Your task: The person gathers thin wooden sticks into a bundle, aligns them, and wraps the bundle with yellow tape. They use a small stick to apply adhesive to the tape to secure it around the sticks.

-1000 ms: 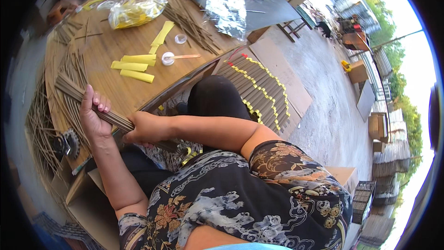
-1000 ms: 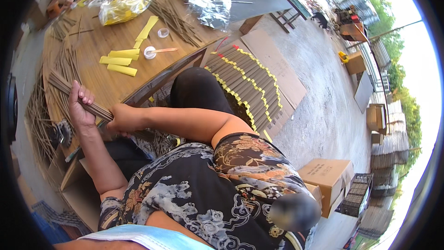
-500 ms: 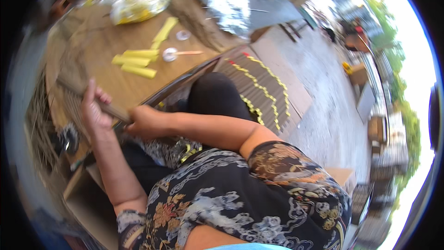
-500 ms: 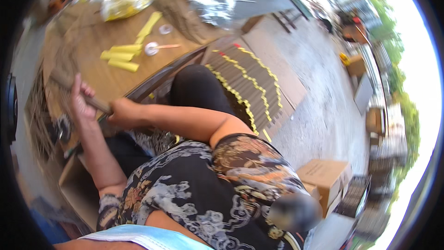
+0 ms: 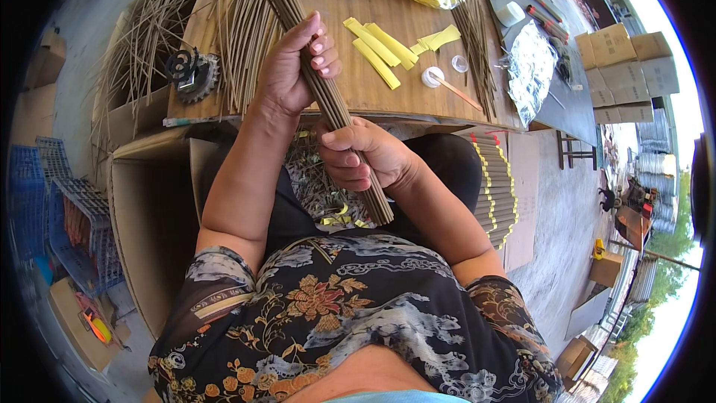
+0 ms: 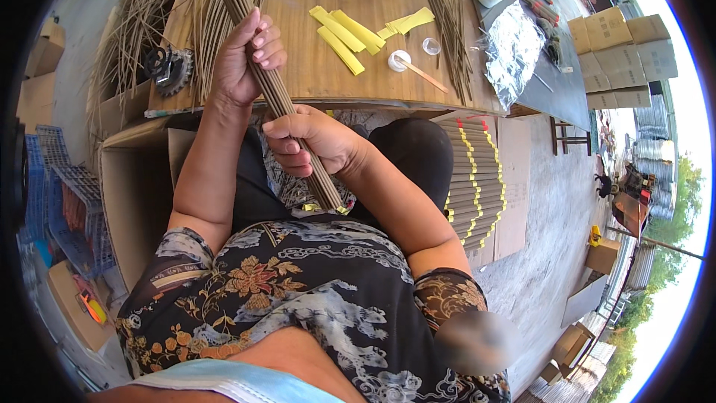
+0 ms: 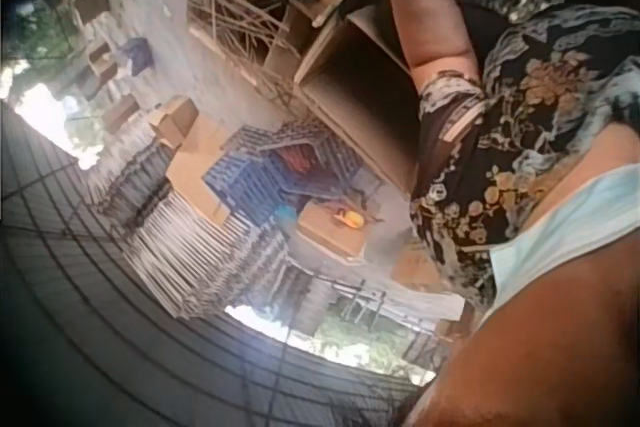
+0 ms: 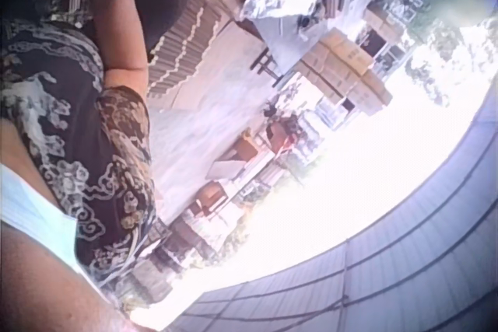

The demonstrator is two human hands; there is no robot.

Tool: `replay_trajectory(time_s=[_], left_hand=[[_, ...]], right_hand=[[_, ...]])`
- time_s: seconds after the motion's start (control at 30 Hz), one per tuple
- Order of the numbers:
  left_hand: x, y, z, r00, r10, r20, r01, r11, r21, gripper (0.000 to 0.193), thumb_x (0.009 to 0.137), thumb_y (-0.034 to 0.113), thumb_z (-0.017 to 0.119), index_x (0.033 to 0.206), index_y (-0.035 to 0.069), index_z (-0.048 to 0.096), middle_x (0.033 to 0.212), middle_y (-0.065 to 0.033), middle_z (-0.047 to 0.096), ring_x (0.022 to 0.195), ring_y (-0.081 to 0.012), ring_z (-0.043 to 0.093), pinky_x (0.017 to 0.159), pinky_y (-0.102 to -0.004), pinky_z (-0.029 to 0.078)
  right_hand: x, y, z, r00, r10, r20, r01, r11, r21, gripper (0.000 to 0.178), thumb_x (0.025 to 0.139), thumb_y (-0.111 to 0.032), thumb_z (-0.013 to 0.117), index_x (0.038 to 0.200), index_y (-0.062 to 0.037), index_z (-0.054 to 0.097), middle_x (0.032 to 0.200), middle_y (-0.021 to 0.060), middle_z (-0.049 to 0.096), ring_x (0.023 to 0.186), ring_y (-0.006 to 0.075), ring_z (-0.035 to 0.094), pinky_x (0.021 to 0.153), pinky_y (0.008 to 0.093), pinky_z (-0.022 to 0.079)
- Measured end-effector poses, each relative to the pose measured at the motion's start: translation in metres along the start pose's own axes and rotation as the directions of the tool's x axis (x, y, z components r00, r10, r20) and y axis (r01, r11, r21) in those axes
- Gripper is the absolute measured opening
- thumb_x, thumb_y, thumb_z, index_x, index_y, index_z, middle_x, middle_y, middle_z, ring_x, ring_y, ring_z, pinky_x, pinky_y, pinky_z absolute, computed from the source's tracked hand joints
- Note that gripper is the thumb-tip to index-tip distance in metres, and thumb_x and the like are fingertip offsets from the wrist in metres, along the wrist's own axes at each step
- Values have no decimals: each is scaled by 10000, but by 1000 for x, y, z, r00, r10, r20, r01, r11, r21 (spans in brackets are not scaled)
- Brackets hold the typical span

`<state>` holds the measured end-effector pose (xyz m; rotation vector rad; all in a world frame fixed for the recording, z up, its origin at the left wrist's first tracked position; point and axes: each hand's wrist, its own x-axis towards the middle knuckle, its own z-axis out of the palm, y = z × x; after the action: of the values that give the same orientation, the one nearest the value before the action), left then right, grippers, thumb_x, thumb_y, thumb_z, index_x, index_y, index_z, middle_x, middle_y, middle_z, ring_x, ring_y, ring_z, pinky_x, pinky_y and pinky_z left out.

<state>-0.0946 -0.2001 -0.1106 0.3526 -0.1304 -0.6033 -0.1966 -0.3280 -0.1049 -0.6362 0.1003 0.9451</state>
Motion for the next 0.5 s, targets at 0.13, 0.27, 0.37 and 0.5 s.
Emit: replay_trajectory(time_s=[0.13, 0.27, 0.37, 0.5], left_hand=[[2, -4, -1, 968, 76, -238, -21, 974, 226, 240, 797, 215, 636, 658, 110, 471, 527, 26, 447, 432, -77, 413, 422, -219, 344], [-1, -8, 8, 908, 227, -351, -74, 914, 399, 225, 793, 208, 639, 662, 104, 488, 528, 23, 450, 435, -83, 427, 428, -227, 354], [3, 1, 2, 991, 58, -120, -53, 998, 42, 208, 803, 220, 631, 702, 113, 485, 533, 32, 431, 422, -66, 391, 413, -214, 348], [3, -4, -2, 934, 172, -312, -78, 953, 293, 211, 803, 228, 633, 705, 108, 490, 537, 27, 441, 437, -67, 406, 426, -212, 361]], right_hand=[[5, 4, -3, 946, -198, -255, 80, 909, -410, 174, 794, -123, 569, 689, -50, 451, 520, 17, 441, 377, 104, 425, 341, 239, 381], [10, 2, -4, 902, -302, -309, 33, 762, -647, 163, 795, -113, 566, 721, -35, 443, 535, 16, 453, 396, 107, 453, 356, 246, 396], [2, 2, -2, 978, -78, -194, 16, 952, -305, 156, 798, -115, 556, 752, -22, 440, 540, 15, 462, 404, 109, 466, 363, 251, 401], [6, 10, 0, 888, -272, -370, -16, 787, -617, 146, 813, -127, 551, 775, -28, 450, 526, 3, 434, 388, 101, 435, 351, 237, 370]])
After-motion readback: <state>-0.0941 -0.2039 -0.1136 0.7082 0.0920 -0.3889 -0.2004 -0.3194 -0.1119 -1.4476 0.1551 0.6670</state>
